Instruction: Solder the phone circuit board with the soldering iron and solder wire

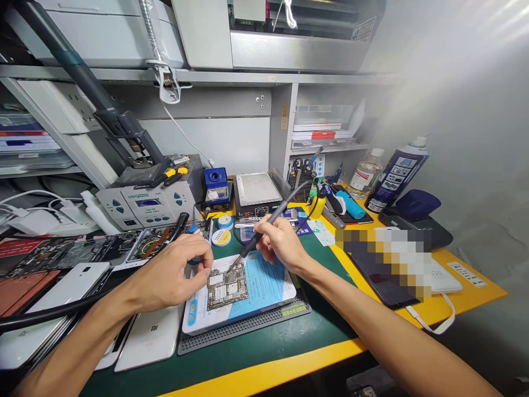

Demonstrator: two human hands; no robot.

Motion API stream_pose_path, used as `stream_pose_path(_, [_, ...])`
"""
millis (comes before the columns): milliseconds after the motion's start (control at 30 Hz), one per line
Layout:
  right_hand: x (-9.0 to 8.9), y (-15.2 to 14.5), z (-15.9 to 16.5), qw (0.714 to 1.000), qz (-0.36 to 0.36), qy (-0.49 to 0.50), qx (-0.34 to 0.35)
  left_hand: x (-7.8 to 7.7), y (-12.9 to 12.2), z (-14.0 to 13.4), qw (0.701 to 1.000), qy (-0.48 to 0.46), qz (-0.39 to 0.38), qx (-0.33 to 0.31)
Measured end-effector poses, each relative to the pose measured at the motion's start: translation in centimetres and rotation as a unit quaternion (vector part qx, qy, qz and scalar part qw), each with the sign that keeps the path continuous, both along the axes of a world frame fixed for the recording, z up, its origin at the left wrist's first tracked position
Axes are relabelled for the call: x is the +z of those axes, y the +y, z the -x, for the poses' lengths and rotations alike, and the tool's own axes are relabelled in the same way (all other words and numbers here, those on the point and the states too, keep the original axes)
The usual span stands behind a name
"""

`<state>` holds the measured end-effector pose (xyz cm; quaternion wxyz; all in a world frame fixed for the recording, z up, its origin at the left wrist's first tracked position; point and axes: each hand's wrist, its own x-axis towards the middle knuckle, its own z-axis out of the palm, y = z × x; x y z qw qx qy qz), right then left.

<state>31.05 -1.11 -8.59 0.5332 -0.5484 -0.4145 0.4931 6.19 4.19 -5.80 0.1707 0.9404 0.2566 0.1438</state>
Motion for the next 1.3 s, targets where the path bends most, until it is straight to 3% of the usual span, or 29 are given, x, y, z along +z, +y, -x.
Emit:
stream_pose_path(467, [-0.01,0.06,-0.01,1.0,0.018,-0.008,-0.007,0.01,-0.05,0.07,1.0,0.002,0.001,0.003])
stream_pose_path(1300, [-0.2,0.0,-0.06,1.0,-0.012,0.002,0.003,0.16,-0.15,0.09,1.0,0.009,0.0,0.005])
